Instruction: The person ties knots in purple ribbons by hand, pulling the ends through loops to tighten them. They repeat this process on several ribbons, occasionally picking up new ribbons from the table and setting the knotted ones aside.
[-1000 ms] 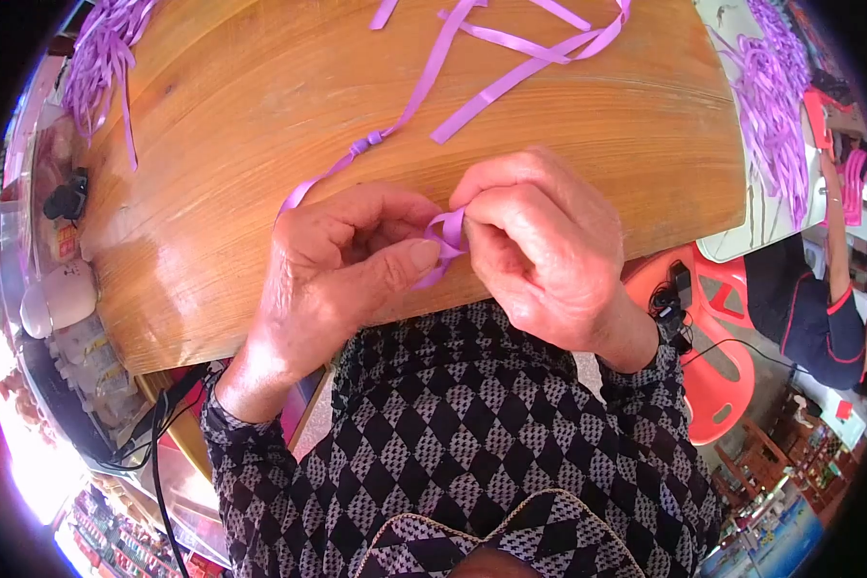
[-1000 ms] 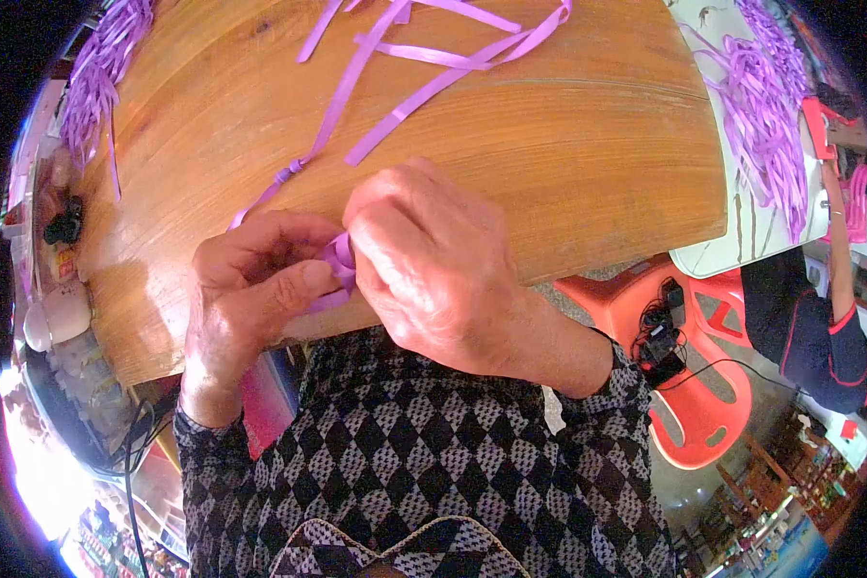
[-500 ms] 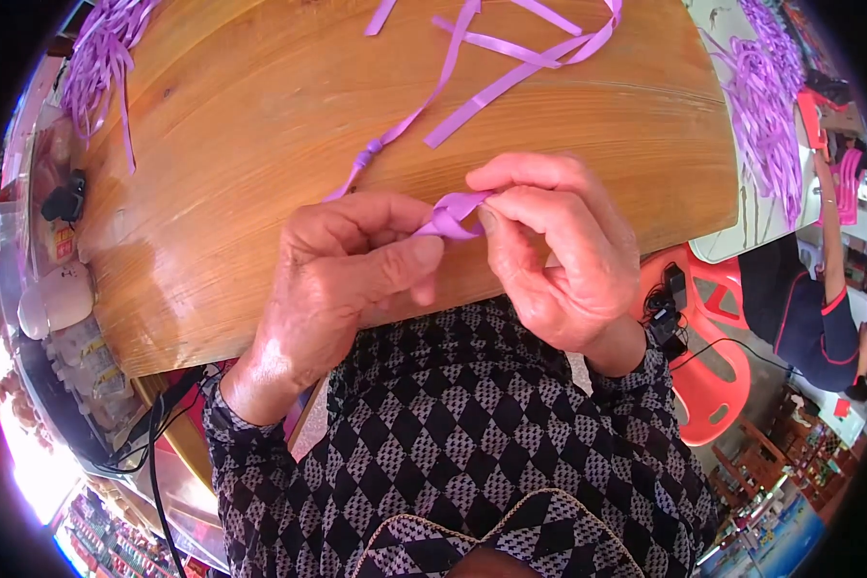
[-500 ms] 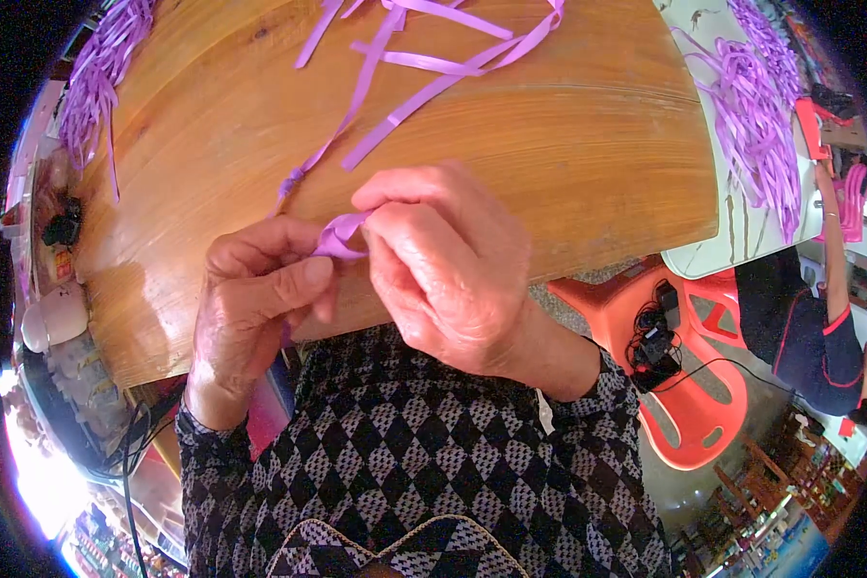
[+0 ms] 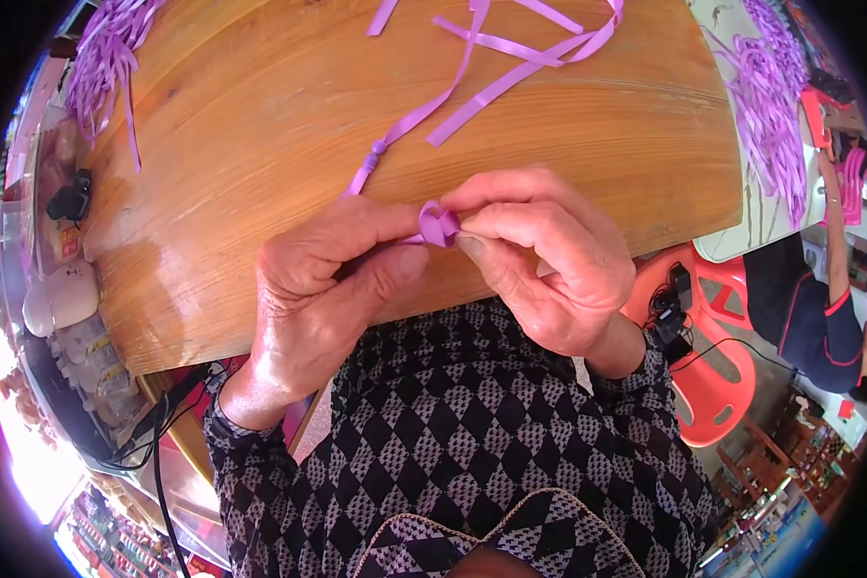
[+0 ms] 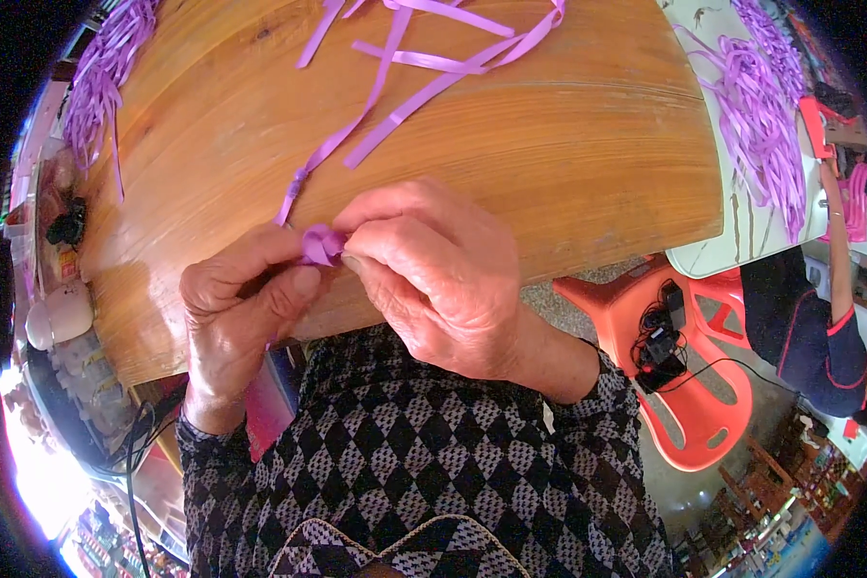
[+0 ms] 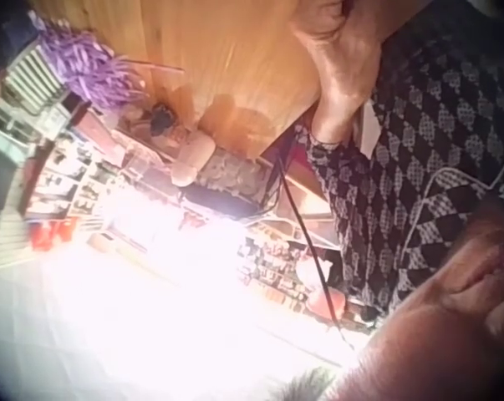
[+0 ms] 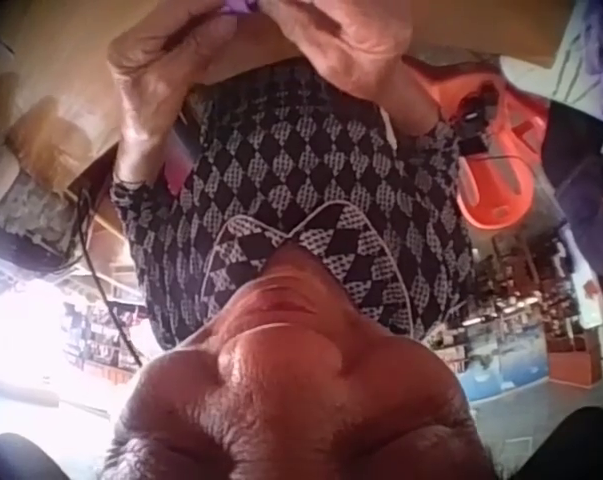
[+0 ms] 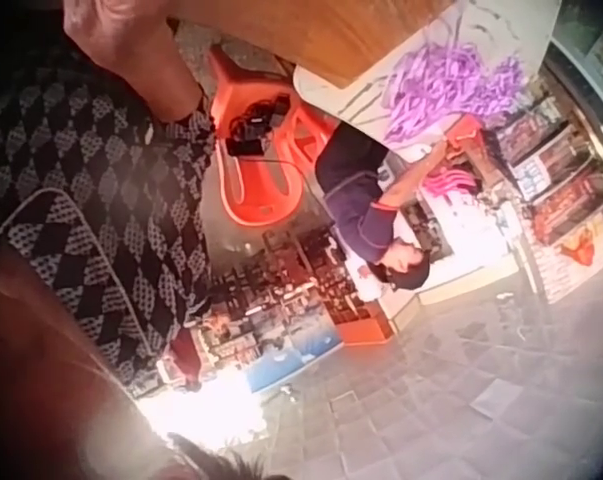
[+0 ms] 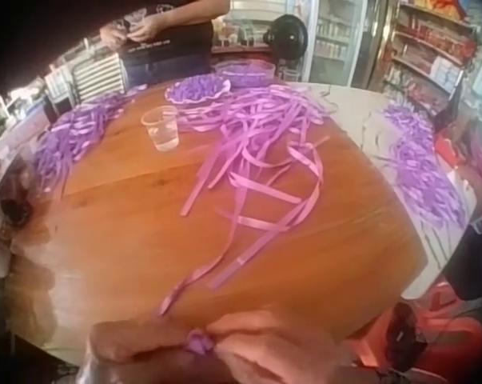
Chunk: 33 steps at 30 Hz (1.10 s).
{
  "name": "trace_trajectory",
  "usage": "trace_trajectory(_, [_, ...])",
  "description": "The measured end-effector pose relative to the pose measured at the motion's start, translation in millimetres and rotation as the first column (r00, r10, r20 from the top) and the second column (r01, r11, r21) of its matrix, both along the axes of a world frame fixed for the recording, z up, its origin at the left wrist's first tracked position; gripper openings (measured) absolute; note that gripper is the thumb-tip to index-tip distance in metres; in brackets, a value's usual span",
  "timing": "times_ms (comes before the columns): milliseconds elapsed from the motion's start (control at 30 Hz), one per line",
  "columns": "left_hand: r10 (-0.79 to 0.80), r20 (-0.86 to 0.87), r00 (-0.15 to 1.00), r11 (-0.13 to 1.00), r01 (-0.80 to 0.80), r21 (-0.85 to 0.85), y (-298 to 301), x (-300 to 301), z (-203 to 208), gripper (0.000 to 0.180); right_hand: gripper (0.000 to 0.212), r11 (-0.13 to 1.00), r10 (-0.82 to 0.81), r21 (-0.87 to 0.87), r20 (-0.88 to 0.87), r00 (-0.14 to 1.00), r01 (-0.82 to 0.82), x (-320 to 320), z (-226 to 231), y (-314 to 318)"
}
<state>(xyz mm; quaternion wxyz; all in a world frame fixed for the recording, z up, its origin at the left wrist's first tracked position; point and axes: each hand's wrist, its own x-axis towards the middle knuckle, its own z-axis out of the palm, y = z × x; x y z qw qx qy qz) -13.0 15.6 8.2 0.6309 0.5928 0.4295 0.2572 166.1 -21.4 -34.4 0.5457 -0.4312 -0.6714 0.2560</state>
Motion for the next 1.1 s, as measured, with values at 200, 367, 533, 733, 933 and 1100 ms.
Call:
trace_trajectory(200, [0.091, 0.018, 0.996, 0.965, -0.083, -0.250, -4.3, 2.9, 5.4, 0.015, 0.016, 0.997, -0.017, 0.076, 0.061, 0.998, 0.013, 0.7, -0.7, -0.1])
trace_trajectory(367, [-0.009, -0.022, 1.000, 0.994, 0.012, 0.105, -2.6, -1.5, -9.5, 0.014, 0.018, 0.996, 0.001, 0.083, 0.054, 0.999, -0.006, -1.5, -1.4, -1.5])
trace_trajectory(533, [-0.044, 0.031, 0.999, 0.987, 0.039, 0.156, -3.3, -4.7, -8.4, 0.016, 0.019, 0.996, 0.012, 0.088, 0.052, 0.999, -0.016, -0.2, 0.4, -2.4])
trace_trajectory(733, [0.064, -0.003, 0.998, 0.971, -0.063, -0.231, -7.7, 2.3, -1.6, 0.017, 0.019, 0.991, 0.015, 0.130, 0.065, 0.998, -0.023, 1.8, -3.2, -3.1])
trace_trajectory(933, [0.160, 0.068, 0.985, 0.946, -0.133, -0.296, -8.4, 3.9, -11.0, 0.018, 0.021, 0.999, 0.020, 0.041, 0.034, 0.999, -0.022, -1.2, 3.3, -5.7])
trace_trajectory(1100, [0.182, 0.147, 0.972, 0.925, -0.119, -0.360, -9.1, 6.1, -12.4, 0.017, 0.021, 0.995, 0.018, 0.093, 0.056, 0.998, -0.024, 0.8, -0.6, -1.8])
